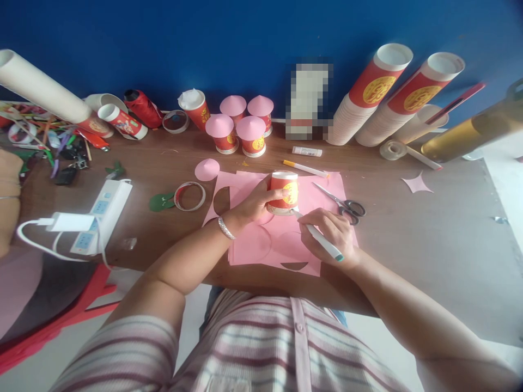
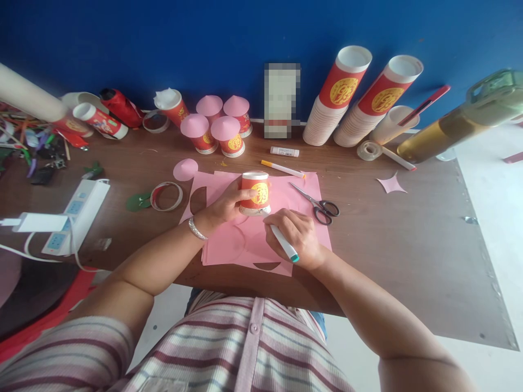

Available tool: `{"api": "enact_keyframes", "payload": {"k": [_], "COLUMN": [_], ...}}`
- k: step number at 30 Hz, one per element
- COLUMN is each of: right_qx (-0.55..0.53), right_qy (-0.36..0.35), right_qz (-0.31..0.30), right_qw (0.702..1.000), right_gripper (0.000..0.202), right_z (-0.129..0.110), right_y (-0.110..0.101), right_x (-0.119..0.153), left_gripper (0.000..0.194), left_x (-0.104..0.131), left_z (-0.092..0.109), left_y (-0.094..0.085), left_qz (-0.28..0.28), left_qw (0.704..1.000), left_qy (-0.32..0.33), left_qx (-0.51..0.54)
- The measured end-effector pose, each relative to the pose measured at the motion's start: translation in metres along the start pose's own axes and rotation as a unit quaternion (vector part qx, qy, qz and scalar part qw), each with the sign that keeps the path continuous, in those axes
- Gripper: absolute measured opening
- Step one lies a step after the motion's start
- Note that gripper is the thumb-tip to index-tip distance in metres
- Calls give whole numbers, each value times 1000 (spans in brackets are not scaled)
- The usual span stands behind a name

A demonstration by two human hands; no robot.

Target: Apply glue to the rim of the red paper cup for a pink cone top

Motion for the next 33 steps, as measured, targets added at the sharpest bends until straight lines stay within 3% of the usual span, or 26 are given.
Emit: {"api": "enact_keyframes", "payload": {"k": [8,13,33], "right_qx": [-45,-51,-40], "right_qy": [-21,-21,-31], "right_qz": [1,-1,-10], "right_qw": [999,998,999], "right_gripper": [21,22,26], "right_z": [-6,-7,-12], "right_y": [-5,-3,2], "right_x": [-2,0,3], "left_gripper": [27,33,41], "left_x": [-2,-3,-3], "left_z": [-7,-14,-12], "left_y": [4,-1,-7], "left_qz": [-11,6,33], "left_qw": [997,991,999], "left_qy": [-12,-19,-2], "left_qx": [81,132,9]}}
Point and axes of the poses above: each hand's wrist, its own x-axis away from the middle knuckle, its own y-axis out of the palm, z = x × y, the point moved 9 cm from there along -x, towards the middle knuckle, and after that the axes turned 10 degrees about x, right-handed, at the moved point
